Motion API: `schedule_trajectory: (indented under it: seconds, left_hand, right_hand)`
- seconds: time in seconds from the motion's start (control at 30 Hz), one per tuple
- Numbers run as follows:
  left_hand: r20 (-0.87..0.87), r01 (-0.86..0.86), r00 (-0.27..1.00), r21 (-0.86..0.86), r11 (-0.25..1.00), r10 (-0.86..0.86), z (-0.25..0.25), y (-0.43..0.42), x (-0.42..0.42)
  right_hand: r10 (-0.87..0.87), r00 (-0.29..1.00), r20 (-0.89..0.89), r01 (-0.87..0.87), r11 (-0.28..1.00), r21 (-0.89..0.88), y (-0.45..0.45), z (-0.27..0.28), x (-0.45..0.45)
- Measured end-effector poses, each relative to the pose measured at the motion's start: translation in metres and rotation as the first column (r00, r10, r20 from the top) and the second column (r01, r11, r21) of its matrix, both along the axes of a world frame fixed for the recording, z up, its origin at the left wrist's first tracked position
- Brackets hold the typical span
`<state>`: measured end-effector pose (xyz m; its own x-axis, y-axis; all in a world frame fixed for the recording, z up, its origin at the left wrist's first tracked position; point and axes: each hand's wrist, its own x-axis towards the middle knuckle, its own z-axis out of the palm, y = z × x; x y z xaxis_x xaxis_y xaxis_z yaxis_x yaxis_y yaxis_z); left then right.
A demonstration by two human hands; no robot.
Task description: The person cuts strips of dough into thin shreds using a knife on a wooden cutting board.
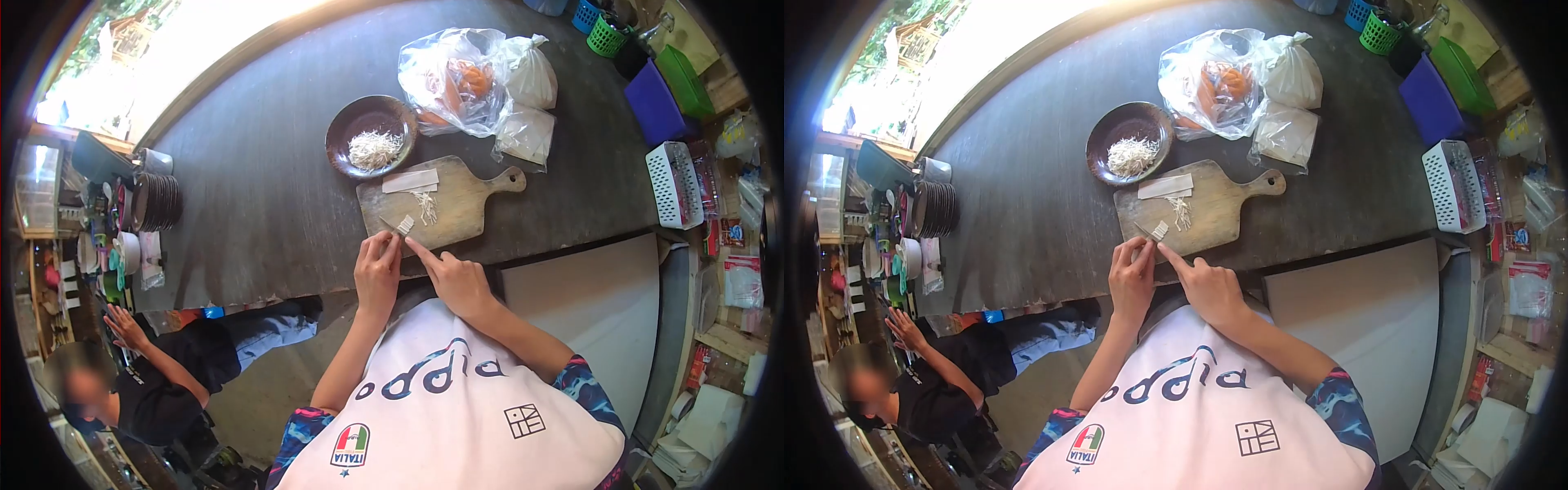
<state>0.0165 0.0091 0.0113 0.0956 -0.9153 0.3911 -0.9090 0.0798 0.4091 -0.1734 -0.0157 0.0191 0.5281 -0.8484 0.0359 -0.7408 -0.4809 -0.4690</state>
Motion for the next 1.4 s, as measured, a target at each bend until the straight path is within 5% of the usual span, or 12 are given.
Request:
schedule_trajectory:
  seconds: [1.4]
  left_hand:
    - [-0.061, -0.055, 0.997, -0.037, 0.998, 0.053, -0.004, 0.001, -0.005]
  right_hand:
    - [-0.003, 1.000, -0.013, 0.003, 1.000, -0.003, 0.014, 0.012, -0.019]
